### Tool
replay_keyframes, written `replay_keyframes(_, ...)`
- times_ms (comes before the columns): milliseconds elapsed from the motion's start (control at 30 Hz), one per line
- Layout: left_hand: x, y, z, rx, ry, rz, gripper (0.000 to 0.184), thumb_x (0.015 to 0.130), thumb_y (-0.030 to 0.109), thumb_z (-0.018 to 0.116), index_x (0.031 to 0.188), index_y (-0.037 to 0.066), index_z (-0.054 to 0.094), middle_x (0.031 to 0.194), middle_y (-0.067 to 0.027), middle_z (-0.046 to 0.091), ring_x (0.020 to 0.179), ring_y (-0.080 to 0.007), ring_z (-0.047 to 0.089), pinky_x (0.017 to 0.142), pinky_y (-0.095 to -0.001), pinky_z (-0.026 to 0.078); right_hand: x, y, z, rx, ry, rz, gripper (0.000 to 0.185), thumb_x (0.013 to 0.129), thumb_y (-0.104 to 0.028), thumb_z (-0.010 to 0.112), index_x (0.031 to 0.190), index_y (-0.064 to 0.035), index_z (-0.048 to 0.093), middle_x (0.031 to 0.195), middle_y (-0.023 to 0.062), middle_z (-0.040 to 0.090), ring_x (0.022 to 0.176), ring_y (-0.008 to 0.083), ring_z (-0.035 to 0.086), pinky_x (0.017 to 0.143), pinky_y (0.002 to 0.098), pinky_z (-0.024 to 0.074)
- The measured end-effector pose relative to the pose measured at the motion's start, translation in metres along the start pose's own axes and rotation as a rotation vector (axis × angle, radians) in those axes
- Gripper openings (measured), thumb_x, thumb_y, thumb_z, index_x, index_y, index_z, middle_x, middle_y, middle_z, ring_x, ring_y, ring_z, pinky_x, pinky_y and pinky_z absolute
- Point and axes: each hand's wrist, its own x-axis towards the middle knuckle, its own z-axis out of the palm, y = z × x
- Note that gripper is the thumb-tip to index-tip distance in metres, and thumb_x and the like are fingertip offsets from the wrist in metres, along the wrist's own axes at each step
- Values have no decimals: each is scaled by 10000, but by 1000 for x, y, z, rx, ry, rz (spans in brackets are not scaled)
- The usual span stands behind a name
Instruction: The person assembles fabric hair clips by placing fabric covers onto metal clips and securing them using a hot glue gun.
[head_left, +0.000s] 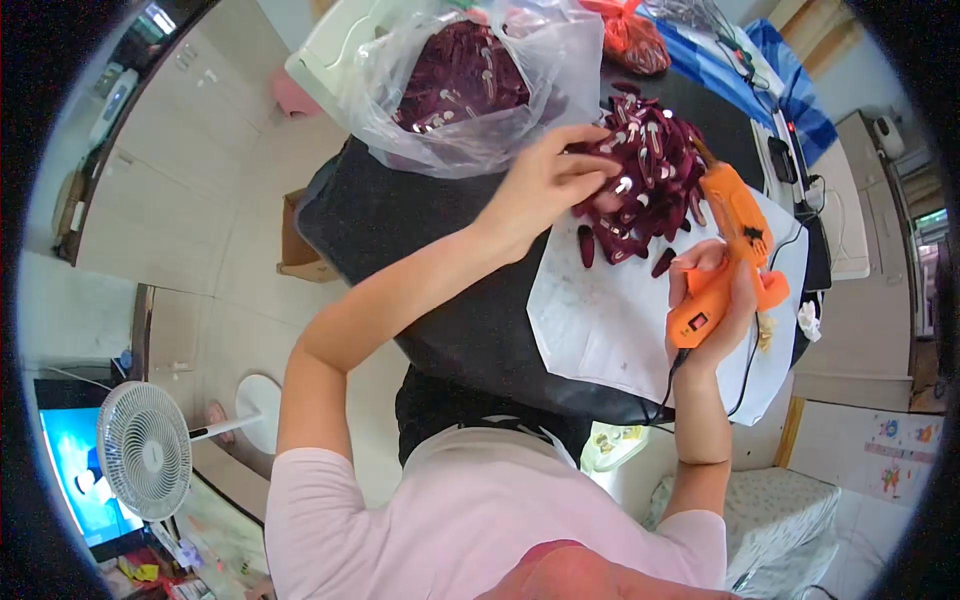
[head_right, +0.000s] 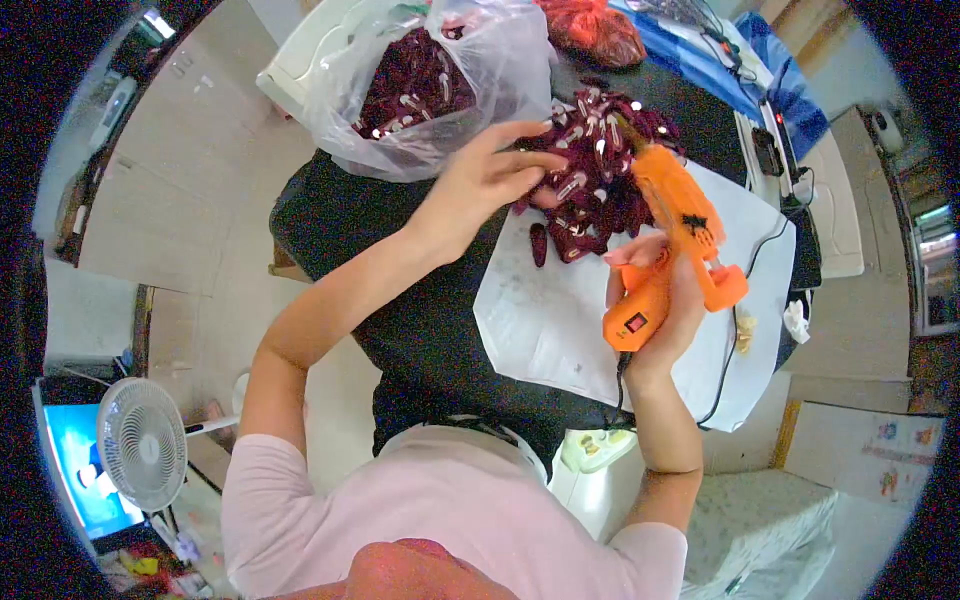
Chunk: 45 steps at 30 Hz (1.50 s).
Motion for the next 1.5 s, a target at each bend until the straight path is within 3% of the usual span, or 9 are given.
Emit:
replay_keyframes(67,31,-10,11,58,-27,217,471,865,21,600,1303,56,428,1226,-145,558,997,-206,615,927,-312,455,2,2,2,50,-6,-42,317,898,-350,470,885,-33,450,751,94,480,510,148,411,449,229,326)
replay_keyframes(233,42,10,-14,691,290,670,230,847,75,650,1064,23,597,968,-67,659,914,-151,632,815,-293,501,2,2,0,8,8,-1,360,898,-385,461,838,-31,478,761,143,552,488,149,448,427,237,342)
replay_keyframes(367,43,31,-85,876,403,603,140,871,84,623,998,25,624,876,-37,649,785,-100,614,729,-243,487,-1,0,-1,-9,-15,75,369,885,-416,489,815,-53,490,747,109,559,602,145,524,461,223,382)
replay_keyframes(567,36,19,-153,1508,-184,482,252,719,30,680,962,48,618,966,-95,605,945,-288,581,845,-355,473,0,2,0,-41,-69,128,368,874,-427,515,817,-63,504,746,92,584,659,127,567,446,194,385)
replay_keyframes(800,36,17,-152,1483,-29,544,209,744,62,670,948,79,627,922,-67,627,892,-257,603,797,-335,487,-2,2,5,-82,-59,127,377,873,-429,517,818,-57,505,725,92,596,637,118,575,414,195,361)
replay_keyframes(900,20,28,-134,1166,271,327,211,805,74,659,1006,40,605,898,-93,669,804,-208,649,744,-294,508,-4,2,3,-78,-77,129,381,877,-424,513,824,-47,507,723,106,595,560,122,544,396,204,358)
replay_keyframes(1067,-51,36,-57,195,267,160,267,879,58,590,1128,-21,539,895,-152,676,774,-186,658,667,-288,534,-14,4,7,-68,-170,141,370,894,-386,513,888,-17,518,762,139,607,502,132,512,404,231,383)
replay_keyframes(1300,-107,6,-14,-6,400,122,124,869,-11,579,988,-14,547,843,-171,677,665,-190,666,577,-264,535,-26,6,-5,-62,-440,300,376,922,-326,535,1111,-2,526,878,110,640,586,103,532,502,245,431)
replay_keyframes(1500,-118,-19,-19,236,395,323,74,868,-35,597,942,-35,605,939,-160,684,777,-173,689,672,-250,567,-29,2,3,-290,-373,301,478,839,-427,595,972,31,554,759,157,620,598,163,577,505,271,466)
